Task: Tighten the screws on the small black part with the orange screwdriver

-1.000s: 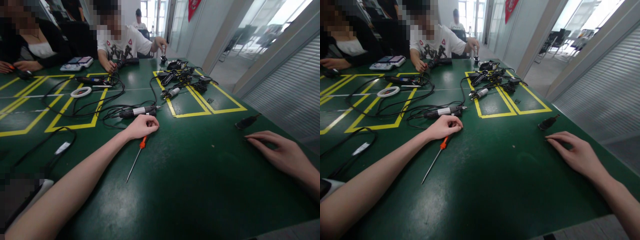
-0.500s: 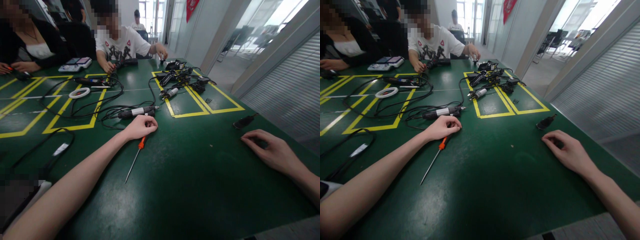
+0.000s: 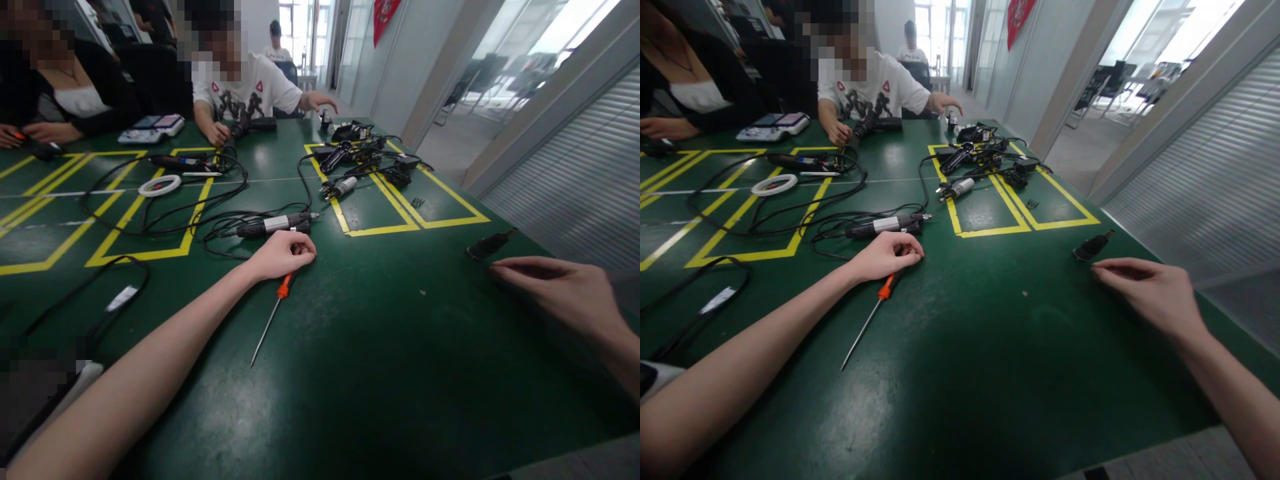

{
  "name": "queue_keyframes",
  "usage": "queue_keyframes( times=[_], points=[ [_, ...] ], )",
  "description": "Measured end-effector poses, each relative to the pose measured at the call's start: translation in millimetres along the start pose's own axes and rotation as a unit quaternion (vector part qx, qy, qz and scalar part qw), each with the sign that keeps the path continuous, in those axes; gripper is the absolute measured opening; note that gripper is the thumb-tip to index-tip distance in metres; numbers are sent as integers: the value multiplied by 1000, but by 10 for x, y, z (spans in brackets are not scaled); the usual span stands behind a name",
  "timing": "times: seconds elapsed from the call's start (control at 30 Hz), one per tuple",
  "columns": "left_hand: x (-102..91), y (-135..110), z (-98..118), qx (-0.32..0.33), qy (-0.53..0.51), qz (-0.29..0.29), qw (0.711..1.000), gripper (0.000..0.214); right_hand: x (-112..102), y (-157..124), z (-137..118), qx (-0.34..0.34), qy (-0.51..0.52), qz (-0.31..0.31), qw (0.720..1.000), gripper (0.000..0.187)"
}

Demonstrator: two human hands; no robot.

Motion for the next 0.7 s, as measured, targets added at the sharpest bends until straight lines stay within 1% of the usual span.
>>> queue_keyframes(
  times=[0.1,0.13,0.17,0.2,0.27,0.33,0.4,0.47,0.57,0.63,0.7],
  points=[
    [2,-1,2,3,0,1,1000,17,22,44,125,52,25,-36,998,36],
    [3,-1,1,3,0,1,1000,17,20,62,149,43,19,-41,998,37],
    [4,-1,1,4,0,1,1000,17,15,82,161,16,9,-43,999,37],
    [4,-1,0,4,0,1,1000,17,7,103,161,-26,-4,-42,999,37],
    [6,0,-3,3,1,-1,1000,17,-16,135,127,-153,-32,-16,988,34],
    [8,1,-8,1,0,-3,1000,17,-40,144,71,-287,-77,44,954,32],
    [9,5,-13,1,-1,-1,1000,16,-47,142,22,-378,-131,110,910,30],
    [11,9,-16,1,-2,0,1000,16,-41,146,-15,-427,-171,156,874,29],
    [12,12,-19,0,-5,-2,1000,17,-24,155,-51,-463,-213,179,841,28],
    [10,10,-18,1,-7,-3,1000,17,-12,153,-59,-475,-231,175,831,29],
    [5,5,-16,3,-6,-2,1000,17,1,147,-54,-476,-236,164,831,30]
  ],
)
Point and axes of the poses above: each hand's wrist, its own y-axis towards the middle knuckle, its own x-axis out of the palm, z = x × y, the point moved 3 cm from there along y, towards the middle knuckle, and after that the axes turned 2 degrees about -y, right-handed, at the moved point
